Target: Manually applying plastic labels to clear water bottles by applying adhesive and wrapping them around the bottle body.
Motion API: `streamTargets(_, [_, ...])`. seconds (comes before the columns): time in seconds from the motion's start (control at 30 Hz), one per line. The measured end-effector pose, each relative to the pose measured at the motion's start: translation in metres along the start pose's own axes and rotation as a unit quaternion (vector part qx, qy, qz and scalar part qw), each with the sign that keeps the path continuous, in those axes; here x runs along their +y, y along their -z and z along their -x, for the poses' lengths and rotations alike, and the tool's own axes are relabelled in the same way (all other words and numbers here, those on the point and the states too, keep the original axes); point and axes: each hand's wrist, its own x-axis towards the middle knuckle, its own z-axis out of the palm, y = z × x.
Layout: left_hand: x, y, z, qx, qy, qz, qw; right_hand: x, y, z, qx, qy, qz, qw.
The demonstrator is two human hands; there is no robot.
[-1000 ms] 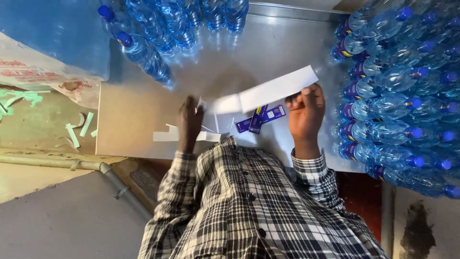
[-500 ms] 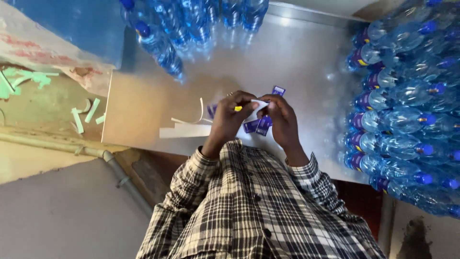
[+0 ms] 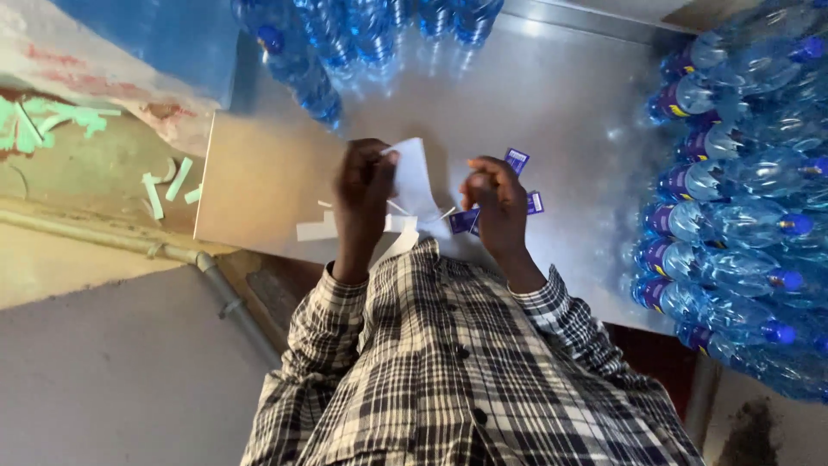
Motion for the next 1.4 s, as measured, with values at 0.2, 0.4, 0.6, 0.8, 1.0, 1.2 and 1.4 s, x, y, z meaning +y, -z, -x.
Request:
streamTargets(0.2, [0.008, -0.018, 0.023, -0.054, -0.041, -0.124, 0.990, -0.048, -0.031, -0.015, -0.064, 0.046, 0.052, 0.996])
streamTargets(0.4, [-0.009, -0.013, 0.030, -0.042, -0.059, -0.068, 0.995, -0.047, -0.027, -0.010, -0.045, 0.037, 0.127, 0.990])
streamTargets(0.6, [0.006, -0.020, 0.033, -0.063, -0.045, -0.050, 0.996, -0.056, -0.030, -0.006, -0.064, 0.015, 0.072, 0.995])
streamTargets(0.8, [-0.031, -0.015, 0.036, -0.092, 0.038, 0.122, 0.988, -0.050, -0.025, -0.004, -0.085, 0.056, 0.073, 0.992])
streamTargets(1.0, [-0.035, -0.009, 0.034, -0.043, 0.084, 0.185, 0.978, -0.049, -0.022, -0.001, -0.081, 0.017, 0.039, 0.996])
streamTargets(1.2, [0.000, 0.037, -0.003, 0.154, -0.030, 0.180, 0.971, 0.047, -0.007, -0.002, -0.100, 0.037, 0.082, 0.991])
streamTargets(1.4, [0.027, 0.087, -0.014, 0.185, -0.232, 0.157, 0.942, 0.069, -0.004, 0.021, -0.497, -0.165, 0.467, 0.713])
